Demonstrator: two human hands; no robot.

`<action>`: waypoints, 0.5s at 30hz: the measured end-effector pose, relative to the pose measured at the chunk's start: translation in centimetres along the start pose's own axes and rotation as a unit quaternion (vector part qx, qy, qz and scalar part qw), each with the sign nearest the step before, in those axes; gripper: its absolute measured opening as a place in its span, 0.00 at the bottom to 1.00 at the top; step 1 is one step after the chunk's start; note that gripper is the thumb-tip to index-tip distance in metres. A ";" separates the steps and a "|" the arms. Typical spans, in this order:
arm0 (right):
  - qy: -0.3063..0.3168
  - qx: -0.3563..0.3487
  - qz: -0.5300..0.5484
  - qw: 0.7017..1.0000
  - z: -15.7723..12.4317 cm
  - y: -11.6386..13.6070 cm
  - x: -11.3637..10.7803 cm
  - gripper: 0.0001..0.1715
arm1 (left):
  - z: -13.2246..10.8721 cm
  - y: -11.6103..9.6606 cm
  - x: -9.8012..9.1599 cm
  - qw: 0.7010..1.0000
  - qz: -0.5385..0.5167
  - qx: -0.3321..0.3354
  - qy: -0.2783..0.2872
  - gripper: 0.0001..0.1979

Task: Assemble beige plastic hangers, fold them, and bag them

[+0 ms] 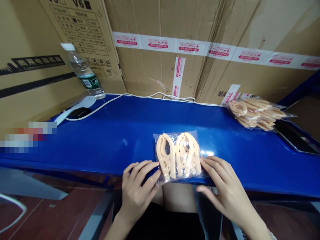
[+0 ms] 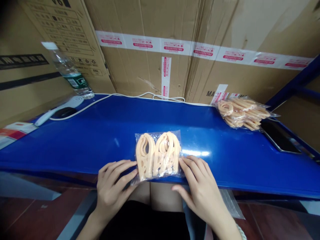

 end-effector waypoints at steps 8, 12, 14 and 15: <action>-0.078 -0.030 0.025 0.996 -1.4 0.6 -0.8 0.17 | -0.7 0.0 -0.6 0.999 -0.008 0.026 -0.038 0.12; -0.143 -0.060 0.088 0.984 -2.1 1.7 -2.1 0.15 | -1.2 -0.6 -1.9 0.996 -0.017 0.039 -0.073 0.11; -0.174 -0.065 0.112 0.976 -2.3 2.1 -2.9 0.15 | -1.0 -1.2 -3.2 0.993 -0.043 0.044 -0.103 0.09; -0.193 -0.067 0.117 0.972 -2.3 2.3 -3.4 0.14 | -0.8 -1.4 -3.8 0.991 -0.058 0.046 -0.116 0.08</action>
Point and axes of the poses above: each hand's wrist, its own z-axis towards the middle knuckle, its own x-axis out of the palm, y = z × x, the point moved 10 cm from there along z, towards the middle knuckle, and after that the axes turned 1 degree about x, right-handed, at the moved point
